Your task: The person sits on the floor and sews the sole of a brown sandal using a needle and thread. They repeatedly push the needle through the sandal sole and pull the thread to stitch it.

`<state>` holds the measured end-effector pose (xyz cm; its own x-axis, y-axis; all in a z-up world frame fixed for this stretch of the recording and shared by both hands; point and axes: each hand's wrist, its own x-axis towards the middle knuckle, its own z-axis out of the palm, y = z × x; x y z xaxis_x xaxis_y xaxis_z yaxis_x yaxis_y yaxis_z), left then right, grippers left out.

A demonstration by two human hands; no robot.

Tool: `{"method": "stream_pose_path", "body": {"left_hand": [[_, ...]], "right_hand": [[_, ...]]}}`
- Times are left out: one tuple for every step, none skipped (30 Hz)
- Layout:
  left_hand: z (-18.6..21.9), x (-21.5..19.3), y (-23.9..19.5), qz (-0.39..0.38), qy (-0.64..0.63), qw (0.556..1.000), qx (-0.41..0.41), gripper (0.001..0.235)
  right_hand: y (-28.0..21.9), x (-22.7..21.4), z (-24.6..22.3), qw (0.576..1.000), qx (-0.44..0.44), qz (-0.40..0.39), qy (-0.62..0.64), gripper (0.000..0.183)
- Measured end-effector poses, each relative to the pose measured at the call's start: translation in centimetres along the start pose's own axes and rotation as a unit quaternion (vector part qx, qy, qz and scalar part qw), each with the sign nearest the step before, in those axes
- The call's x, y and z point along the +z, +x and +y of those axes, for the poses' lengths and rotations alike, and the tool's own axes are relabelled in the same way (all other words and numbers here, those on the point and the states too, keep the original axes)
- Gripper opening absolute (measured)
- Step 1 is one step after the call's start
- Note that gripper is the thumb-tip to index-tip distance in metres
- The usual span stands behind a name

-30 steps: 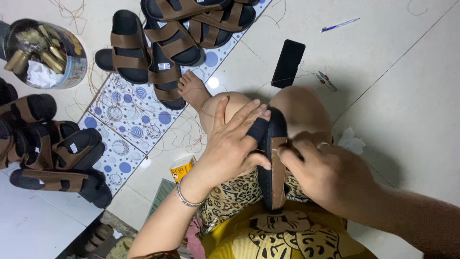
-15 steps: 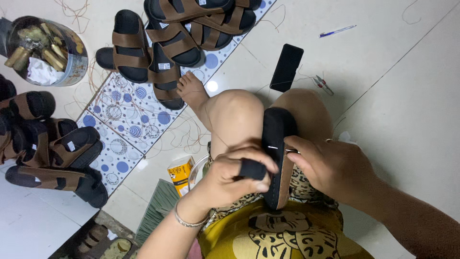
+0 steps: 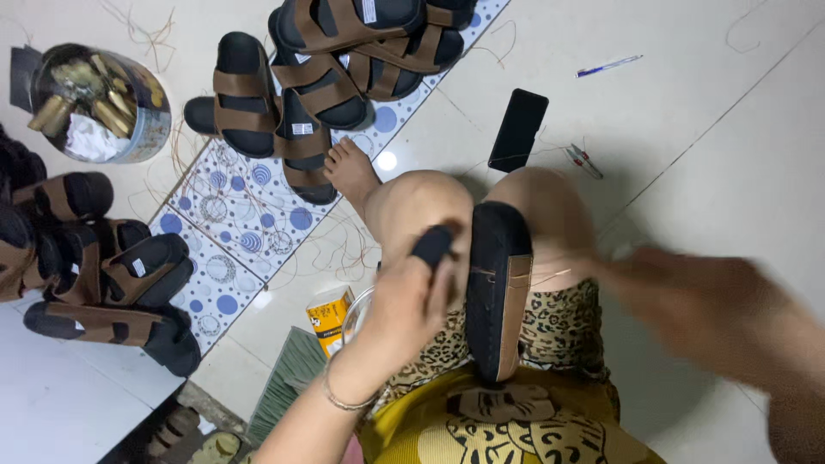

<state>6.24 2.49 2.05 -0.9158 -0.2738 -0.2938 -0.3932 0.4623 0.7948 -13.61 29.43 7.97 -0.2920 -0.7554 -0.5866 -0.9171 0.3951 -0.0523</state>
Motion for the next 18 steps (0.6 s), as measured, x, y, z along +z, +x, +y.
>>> {"method": "stream_pose_path", "body": {"left_hand": [[-0.5,0.3,-0.3,-0.002,-0.002,1.0,-0.003,0.018],[-0.8,0.6,-0.6,0.093,0.02,0.988,0.121,0.012],[-1.2,0.9,-0.5,0.184,0.041,0.949,0.251,0.013],[0.5,1.2,-0.6,0.185,0.039,0.948,0.255,0.013],[2.3,1.5,-0.9,0.12,0.08,0.94,0.31,0.016],[4.1,1.7,-1.2,0.054,0.12,0.923,0.362,0.028],[4.2,2.8,-1.1,0.053,0.121,0.922,0.363,0.028],[4.4,3.8,-1.1,0.049,0.212,0.913,0.346,0.025],[4.5,5.0,-1.2,0.043,0.301,0.895,0.325,0.022],[4.4,5.1,-1.2,0.041,0.302,0.895,0.325,0.022],[4.2,5.2,-1.0,0.087,0.278,0.889,0.353,0.021],[4.1,5.3,-0.7,0.133,0.252,0.88,0.38,0.02],[3.8,4.9,-0.7,0.133,0.253,0.877,0.385,0.02],[3.4,4.5,-0.8,0.091,0.206,0.897,0.38,0.023],[3.0,4.1,-1.0,0.048,0.159,0.914,0.37,0.026],[3.3,2.8,-1.3,0.046,0.16,0.914,0.371,0.026],[3.6,1.5,-1.5,-0.019,0.071,0.931,0.357,0.021],[3.8,0.2,-1.8,-0.083,-0.019,0.937,0.338,0.021]], "right_hand": [[0.3,-1.4,-0.1,1.0,-0.001,-0.004,0.001,0.09],[0.5,-2.9,-0.1,0.978,0.109,-0.089,0.152,0.068],[0.7,-4.4,0.0,0.915,0.223,-0.161,0.296,0.053],[1.6,-1.4,-0.3,0.915,0.227,-0.159,0.294,0.053],[2.5,1.8,-0.6,0.894,0.108,-0.017,0.434,0.043],[3.4,4.9,-0.9,0.824,-0.01,0.134,0.551,0.04],[4.1,3.5,-2.2,0.823,-0.011,0.135,0.551,0.04],[4.8,2.2,-3.4,0.795,-0.071,0.171,0.577,0.016],[5.4,1.0,-4.7,0.761,-0.131,0.205,0.601,0.011],[5.3,1.5,-5.0,0.76,-0.13,0.206,0.603,0.011],[5.3,1.8,-5.1,0.742,-0.123,0.206,0.626,0.013],[5.2,2.1,-5.2,0.723,-0.116,0.206,0.649,0.016],[5.6,2.2,-5.3,0.723,-0.115,0.212,0.647,0.016],[6.0,2.2,-5.3,0.658,-0.174,0.17,0.713,0.019],[6.4,2.3,-5.4,0.582,-0.232,0.121,0.77,0.024],[6.3,2.7,-5.4,0.581,-0.232,0.123,0.771,0.024],[6.3,3.1,-5.3,0.558,-0.26,0.091,0.782,0.02],[6.3,3.5,-5.3,0.535,-0.287,0.058,0.792,0.019]]}}
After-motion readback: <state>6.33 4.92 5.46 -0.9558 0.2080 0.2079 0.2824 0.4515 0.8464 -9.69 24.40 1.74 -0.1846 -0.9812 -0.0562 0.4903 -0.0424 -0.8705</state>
